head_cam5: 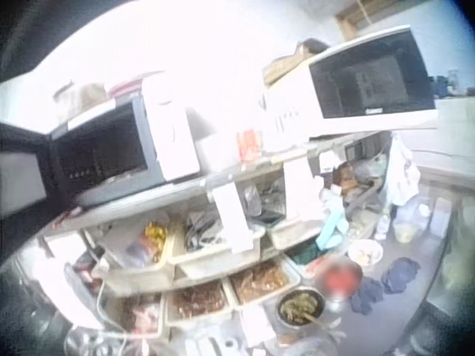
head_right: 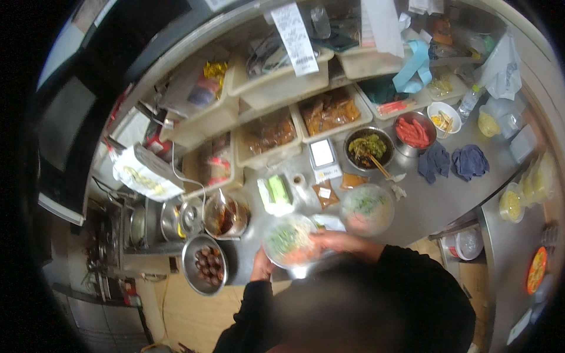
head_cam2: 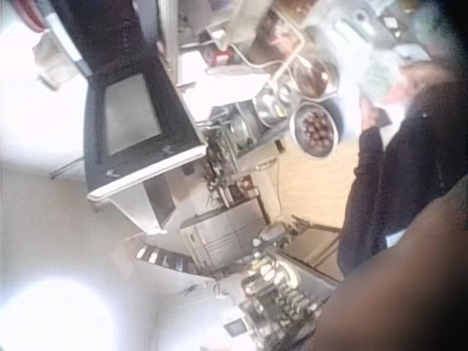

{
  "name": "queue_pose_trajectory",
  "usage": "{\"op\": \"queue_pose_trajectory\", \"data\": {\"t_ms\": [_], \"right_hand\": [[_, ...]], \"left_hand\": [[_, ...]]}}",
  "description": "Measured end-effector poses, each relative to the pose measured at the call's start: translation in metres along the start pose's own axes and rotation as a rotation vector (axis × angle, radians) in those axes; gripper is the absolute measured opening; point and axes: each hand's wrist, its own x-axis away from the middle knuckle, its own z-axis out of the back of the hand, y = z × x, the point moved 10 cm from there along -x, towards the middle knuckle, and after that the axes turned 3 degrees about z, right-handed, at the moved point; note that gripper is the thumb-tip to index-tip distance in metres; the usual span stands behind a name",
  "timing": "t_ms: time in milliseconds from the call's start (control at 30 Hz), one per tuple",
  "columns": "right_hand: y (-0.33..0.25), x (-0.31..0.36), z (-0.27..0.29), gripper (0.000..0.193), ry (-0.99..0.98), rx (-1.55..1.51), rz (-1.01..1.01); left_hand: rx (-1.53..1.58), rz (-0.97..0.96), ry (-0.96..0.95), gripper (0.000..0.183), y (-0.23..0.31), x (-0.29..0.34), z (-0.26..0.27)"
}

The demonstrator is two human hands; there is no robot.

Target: The person assembles a noodle dish by layering noodles, shredded green vegetables, shredded carrots, and shredded white vegetables into a clear plastic container. They use a microwave to heat the noodles and a grater to shred vegetables, then place the finished container into a white paper bag.

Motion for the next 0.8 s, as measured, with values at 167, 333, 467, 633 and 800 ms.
{"op": "queue_pose_trajectory", "data": {"t_ms": [167, 333, 467, 633, 800], "right_hand": [[0.050, -0.011, 0.052, 0.049, 0.005, 0.384, -0.303], [0.063, -0.028, 0.084, 0.048, 0.104, 0.428, -0.357], [0.043, -0.026, 0.084, 0.056, 0.241, 0.208, -0.116], [-0.004, -0.012, 0.067, 0.053, 0.440, 0.390, 0.014], [-0.075, 0.016, 0.033, 0.049, 0.593, 1.404, 0.103]], "left_hand": [[-0.617, -0.432, 0.194, 0.030, 0.041, 0.003, 0.008], [-1.240, -1.224, 0.391, 0.013, 0.086, 0.088, -0.077], [-1.306, -1.282, 0.287, 0.018, 0.079, 0.124, -0.088], [-1.022, -0.611, 0.375, 0.039, 0.042, 0.085, -0.024], [-0.634, -0.557, 0.186, 0.034, 0.064, 0.097, -0.051]]}}
